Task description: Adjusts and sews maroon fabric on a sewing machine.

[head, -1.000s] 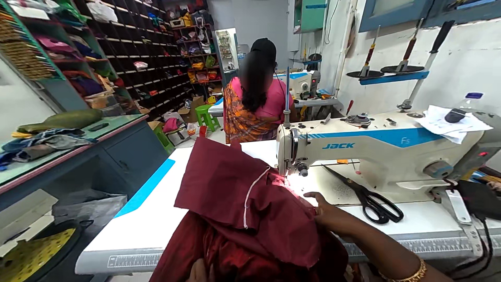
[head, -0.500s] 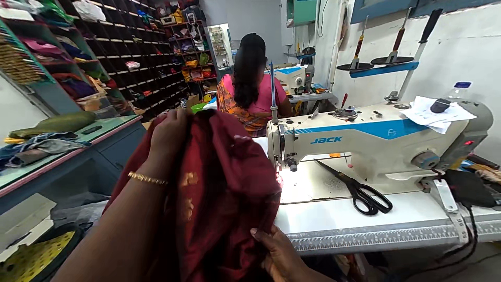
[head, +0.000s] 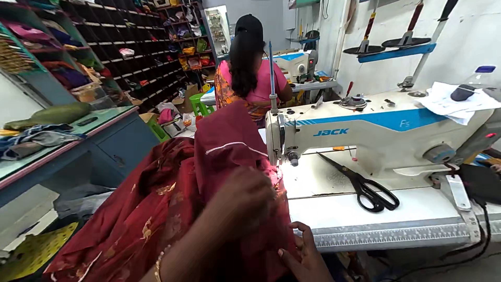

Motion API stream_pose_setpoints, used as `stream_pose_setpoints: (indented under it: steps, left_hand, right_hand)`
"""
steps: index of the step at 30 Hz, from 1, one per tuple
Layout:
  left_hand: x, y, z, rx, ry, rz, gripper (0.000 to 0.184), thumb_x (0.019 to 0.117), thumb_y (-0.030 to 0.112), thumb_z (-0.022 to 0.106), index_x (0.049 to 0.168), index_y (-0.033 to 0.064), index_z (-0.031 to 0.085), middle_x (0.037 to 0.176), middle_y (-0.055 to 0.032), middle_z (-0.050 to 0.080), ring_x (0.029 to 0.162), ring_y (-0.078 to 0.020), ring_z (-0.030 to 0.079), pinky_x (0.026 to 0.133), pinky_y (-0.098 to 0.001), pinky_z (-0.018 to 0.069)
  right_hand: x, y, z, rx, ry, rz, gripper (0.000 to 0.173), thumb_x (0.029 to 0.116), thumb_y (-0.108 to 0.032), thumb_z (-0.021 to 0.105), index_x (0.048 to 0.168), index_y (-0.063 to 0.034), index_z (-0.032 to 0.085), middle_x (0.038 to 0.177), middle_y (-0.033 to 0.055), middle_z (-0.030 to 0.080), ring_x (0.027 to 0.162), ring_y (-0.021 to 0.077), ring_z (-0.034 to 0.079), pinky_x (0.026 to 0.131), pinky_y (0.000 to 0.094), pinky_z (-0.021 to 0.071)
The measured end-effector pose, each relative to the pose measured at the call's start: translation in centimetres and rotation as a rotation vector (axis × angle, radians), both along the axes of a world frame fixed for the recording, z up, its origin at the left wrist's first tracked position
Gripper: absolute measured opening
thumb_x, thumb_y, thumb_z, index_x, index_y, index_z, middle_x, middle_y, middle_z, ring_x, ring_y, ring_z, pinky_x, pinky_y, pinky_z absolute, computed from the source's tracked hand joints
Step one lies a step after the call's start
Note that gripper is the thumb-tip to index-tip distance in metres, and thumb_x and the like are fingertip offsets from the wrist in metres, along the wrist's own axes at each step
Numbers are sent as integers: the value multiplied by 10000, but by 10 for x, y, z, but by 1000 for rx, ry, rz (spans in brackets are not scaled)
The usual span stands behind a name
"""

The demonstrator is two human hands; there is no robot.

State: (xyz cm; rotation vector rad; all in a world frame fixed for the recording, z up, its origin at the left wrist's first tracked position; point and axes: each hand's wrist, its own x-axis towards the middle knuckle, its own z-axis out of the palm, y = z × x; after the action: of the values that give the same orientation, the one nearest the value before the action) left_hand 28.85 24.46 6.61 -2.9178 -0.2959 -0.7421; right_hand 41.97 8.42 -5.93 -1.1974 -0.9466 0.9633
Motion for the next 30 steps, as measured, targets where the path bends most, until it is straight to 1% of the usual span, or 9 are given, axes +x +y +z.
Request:
stream_pose_setpoints:
  steps: [2, 8, 13, 16, 18, 22, 26, 28, 30]
  left_hand:
    - [1, -12, -32, -19, 187, 38, 271, 892, 268, 748, 1131, 140, 757, 1225, -52, 711, 1270, -250, 620, 1128, -548, 433]
    - [-23, -3, -53, 23, 380, 504, 532, 861, -117, 674, 1308, 172, 679, 1370, -118, 645, 1323, -363, 572, 1011, -638, 449]
    - [-34, 26, -46, -266, 594, 771, 618, 940, 195, 700, 1521, 256, 498, 1685, -44, 298, 1553, -417, 206, 1113, -775, 217]
    - [-46, 49, -56, -466, 570, 701, 554, 1027, 359, 583, 1562, 343, 441, 1731, 14, 152, 1584, -379, 113, 1138, -804, 78]
    - [-58, 62, -61, -574, 517, 613, 507, 1063, 388, 539, 1561, 358, 447, 1737, 0, 121, 1588, -370, 98, 1153, -785, 108]
    - [-74, 76, -63, -580, 270, 415, 261, 1022, 225, 635, 1229, 129, 761, 1697, -87, 262, 1582, -346, 162, 1192, -719, 156]
    - [-60, 68, -37, -414, 104, 236, 188, 992, 45, 596, 1034, 19, 777, 1566, -112, 493, 1534, -314, 324, 1234, -656, 162]
    - [-40, 47, -23, -277, 67, 193, 218, 961, -46, 578, 1069, 13, 757, 1289, -111, 703, 1343, -317, 574, 1209, -607, 305]
    - [-16, 18, -13, -194, 122, 211, 202, 941, -41, 636, 1072, 59, 752, 1017, -105, 750, 1019, -312, 715, 969, -559, 534]
  right_hand:
    - [0, -2, -4, 87, -139, -3, 593, 912, 19, 665, 1413, 52, 349, 1133, 98, 728, 998, 104, 728, 882, 312, 609]
    - [14, 0, -12, 226, -379, 4, 402, 956, -66, 640, 1318, 52, 512, 1138, 139, 693, 981, 89, 689, 865, 266, 579]
    - [7, -7, 2, 6, -92, 91, 331, 986, -20, 589, 1308, 5, 512, 1212, 116, 628, 876, 117, 711, 716, 298, 634]
    - [1, -12, 13, -184, 169, 81, 305, 1005, 14, 555, 1303, 4, 490, 1193, 120, 608, 868, 179, 734, 688, 368, 663]
    - [-1, -14, 12, -235, 235, 42, 315, 991, 37, 565, 1300, 21, 503, 1175, 128, 626, 867, 171, 732, 717, 355, 656]
    - [3, -20, 5, -198, 183, 29, 371, 963, 49, 591, 1330, 53, 536, 1271, 139, 604, 939, 139, 707, 815, 307, 627]
    - [9, -19, -6, -34, -267, -34, 349, 930, -89, 675, 1256, 34, 659, 1272, 176, 638, 1073, 178, 656, 896, 303, 559]
    - [11, -11, -3, 8, -391, -71, 330, 928, -150, 684, 1212, 18, 693, 1201, 162, 694, 1108, 218, 653, 966, 364, 523]
    - [11, -4, 1, 3, -329, -46, 284, 958, -136, 642, 1207, 0, 634, 1084, 91, 705, 916, 92, 675, 819, 257, 560]
